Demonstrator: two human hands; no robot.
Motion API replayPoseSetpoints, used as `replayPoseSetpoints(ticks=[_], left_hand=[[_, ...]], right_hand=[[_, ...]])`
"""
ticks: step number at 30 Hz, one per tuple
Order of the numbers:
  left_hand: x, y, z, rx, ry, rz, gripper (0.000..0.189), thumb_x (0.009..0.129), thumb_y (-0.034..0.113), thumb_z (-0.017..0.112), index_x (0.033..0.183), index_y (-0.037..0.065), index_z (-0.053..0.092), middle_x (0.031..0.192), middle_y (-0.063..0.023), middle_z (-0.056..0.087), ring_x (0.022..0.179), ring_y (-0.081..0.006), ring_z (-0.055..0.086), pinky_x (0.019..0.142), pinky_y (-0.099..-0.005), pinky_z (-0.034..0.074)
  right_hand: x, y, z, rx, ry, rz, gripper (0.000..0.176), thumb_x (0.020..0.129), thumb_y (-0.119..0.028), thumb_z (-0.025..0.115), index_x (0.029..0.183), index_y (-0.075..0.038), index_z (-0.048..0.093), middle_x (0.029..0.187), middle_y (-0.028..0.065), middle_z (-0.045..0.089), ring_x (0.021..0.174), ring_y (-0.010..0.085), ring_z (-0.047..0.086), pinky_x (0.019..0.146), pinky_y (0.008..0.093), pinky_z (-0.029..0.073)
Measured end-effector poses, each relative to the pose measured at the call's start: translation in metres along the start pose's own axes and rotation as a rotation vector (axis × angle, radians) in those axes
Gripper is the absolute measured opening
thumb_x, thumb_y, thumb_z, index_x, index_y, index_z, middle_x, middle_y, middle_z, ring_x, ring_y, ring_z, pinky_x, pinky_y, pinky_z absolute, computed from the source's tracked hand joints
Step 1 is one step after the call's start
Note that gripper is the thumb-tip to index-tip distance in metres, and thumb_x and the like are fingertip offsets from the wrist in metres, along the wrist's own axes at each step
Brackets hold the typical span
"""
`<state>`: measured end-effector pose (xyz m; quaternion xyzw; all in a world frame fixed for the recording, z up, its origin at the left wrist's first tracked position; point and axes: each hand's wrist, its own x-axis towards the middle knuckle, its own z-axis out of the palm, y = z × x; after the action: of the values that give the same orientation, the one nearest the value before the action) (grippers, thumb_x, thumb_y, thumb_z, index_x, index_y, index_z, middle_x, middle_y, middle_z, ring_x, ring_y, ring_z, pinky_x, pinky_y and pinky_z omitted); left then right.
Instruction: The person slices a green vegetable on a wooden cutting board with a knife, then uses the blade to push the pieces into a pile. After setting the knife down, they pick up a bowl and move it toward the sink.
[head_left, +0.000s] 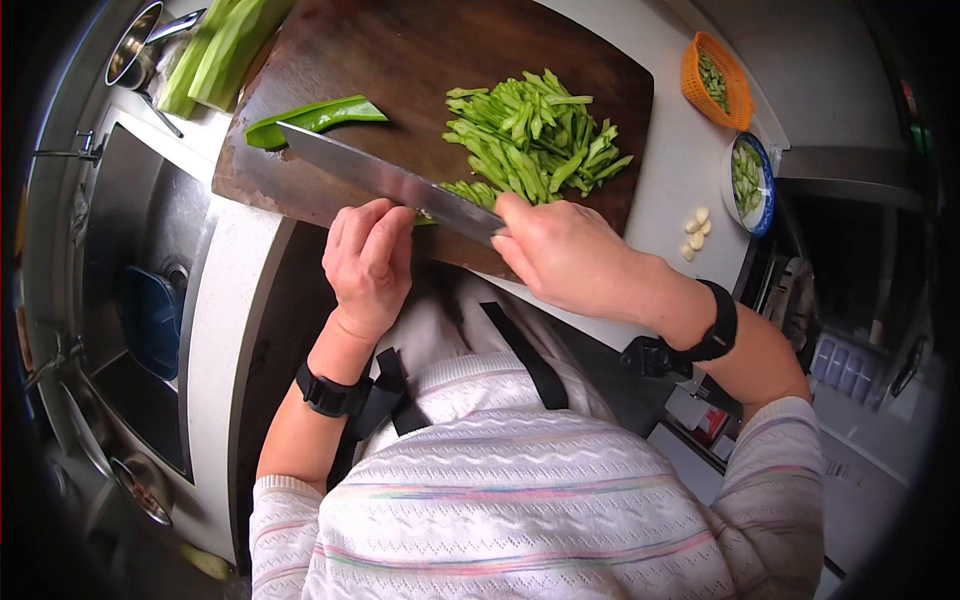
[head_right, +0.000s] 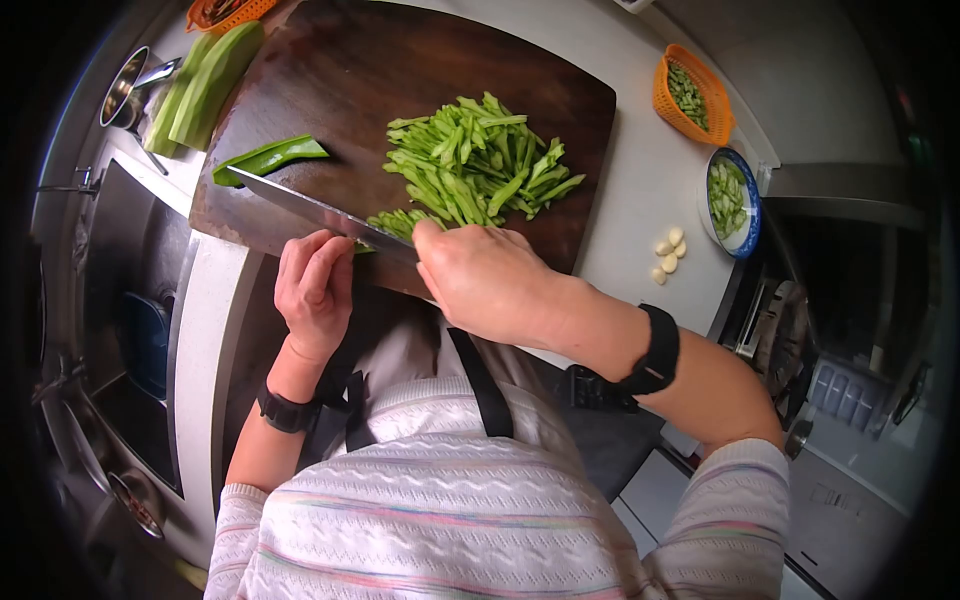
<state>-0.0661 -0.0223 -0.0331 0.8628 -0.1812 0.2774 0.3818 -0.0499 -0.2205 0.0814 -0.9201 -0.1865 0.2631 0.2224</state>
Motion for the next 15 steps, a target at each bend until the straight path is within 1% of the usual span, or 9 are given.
replayPoseSetpoints(ticks=[1, 2, 6, 8, 9, 12, 14, 15], left_hand=[[0.000, 0.000, 0.000, 0.003, 0.002, -0.001, 0.021, 0.073, -0.009, 0.068, 0.090, 0.003, 0.064, 0.086, -0.0090, 0.062, 0.073, -0.0257, 0.058, 0.063, -0.0317, 0.048], [0.002, 0.001, 0.000, 0.005, 0.004, 0.006, 0.021, 0.073, -0.009, 0.068, 0.090, 0.003, 0.064, 0.086, -0.0090, 0.062, 0.073, -0.0257, 0.058, 0.063, -0.0317, 0.048], [0.001, 0.001, -0.003, -0.011, -0.004, -0.002, 0.021, 0.073, -0.009, 0.068, 0.090, 0.003, 0.064, 0.086, -0.0092, 0.062, 0.074, -0.0256, 0.058, 0.064, -0.0317, 0.048], [-0.001, 0.001, -0.003, -0.019, -0.008, -0.006, 0.021, 0.073, -0.009, 0.068, 0.090, 0.003, 0.064, 0.086, -0.0093, 0.062, 0.074, -0.0256, 0.058, 0.064, -0.0318, 0.048], [-0.001, 0.001, -0.002, -0.014, -0.005, -0.006, 0.021, 0.073, -0.009, 0.068, 0.090, 0.003, 0.064, 0.086, -0.0094, 0.062, 0.074, -0.0256, 0.058, 0.064, -0.0318, 0.048], [-0.001, -0.001, -0.002, -0.023, 0.001, -0.005, 0.022, 0.073, -0.010, 0.068, 0.090, 0.003, 0.064, 0.087, -0.0094, 0.062, 0.074, -0.0257, 0.058, 0.064, -0.0317, 0.048], [-0.001, 0.000, -0.002, -0.043, 0.002, -0.002, 0.022, 0.073, -0.010, 0.068, 0.090, 0.003, 0.065, 0.087, -0.0093, 0.062, 0.074, -0.0258, 0.058, 0.064, -0.0317, 0.048], [0.000, 0.000, -0.001, -0.025, 0.000, -0.004, 0.022, 0.073, -0.010, 0.068, 0.090, 0.003, 0.065, 0.087, -0.0094, 0.062, 0.074, -0.0259, 0.058, 0.064, -0.0317, 0.048]], right_hand=[[0.003, -0.001, 0.002, -0.009, 0.015, -0.006, 0.015, 0.091, -0.014, 0.052, 0.091, 0.001, 0.048, 0.071, 0.0227, 0.063, 0.073, 0.0428, 0.064, 0.067, 0.0527, 0.048], [0.003, 0.004, 0.007, -0.029, 0.099, -0.087, 0.019, 0.091, -0.015, 0.056, 0.091, 0.001, 0.046, 0.064, 0.0215, 0.059, 0.065, 0.0427, 0.061, 0.058, 0.0499, 0.047], [-0.004, 0.014, 0.005, -0.004, 0.101, -0.086, 0.019, 0.091, -0.015, 0.056, 0.091, 0.001, 0.046, 0.064, 0.0214, 0.059, 0.065, 0.0429, 0.061, 0.058, 0.0498, 0.047], [-0.009, 0.011, -0.003, -0.005, 0.013, 0.003, 0.016, 0.092, -0.014, 0.051, 0.091, 0.002, 0.048, 0.068, 0.0226, 0.062, 0.070, 0.0438, 0.063, 0.066, 0.0525, 0.049], [-0.012, 0.011, -0.005, -0.006, 0.011, 0.003, 0.016, 0.092, -0.014, 0.051, 0.091, 0.002, 0.048, 0.068, 0.0226, 0.062, 0.070, 0.0438, 0.063, 0.066, 0.0525, 0.049], [-0.015, 0.009, -0.005, 0.007, 0.008, -0.023, 0.016, 0.092, -0.013, 0.051, 0.089, 0.002, 0.047, 0.065, 0.0223, 0.061, 0.068, 0.0440, 0.063, 0.064, 0.0527, 0.048], [-0.014, 0.011, -0.003, 0.031, 0.038, -0.054, 0.019, 0.091, -0.015, 0.056, 0.089, 0.001, 0.046, 0.064, 0.0220, 0.059, 0.066, 0.0435, 0.060, 0.057, 0.0502, 0.046], [-0.012, 0.011, -0.001, 0.030, 0.038, -0.049, 0.019, 0.091, -0.015, 0.056, 0.089, 0.001, 0.046, 0.064, 0.0220, 0.059, 0.066, 0.0435, 0.060, 0.057, 0.0502, 0.046]])
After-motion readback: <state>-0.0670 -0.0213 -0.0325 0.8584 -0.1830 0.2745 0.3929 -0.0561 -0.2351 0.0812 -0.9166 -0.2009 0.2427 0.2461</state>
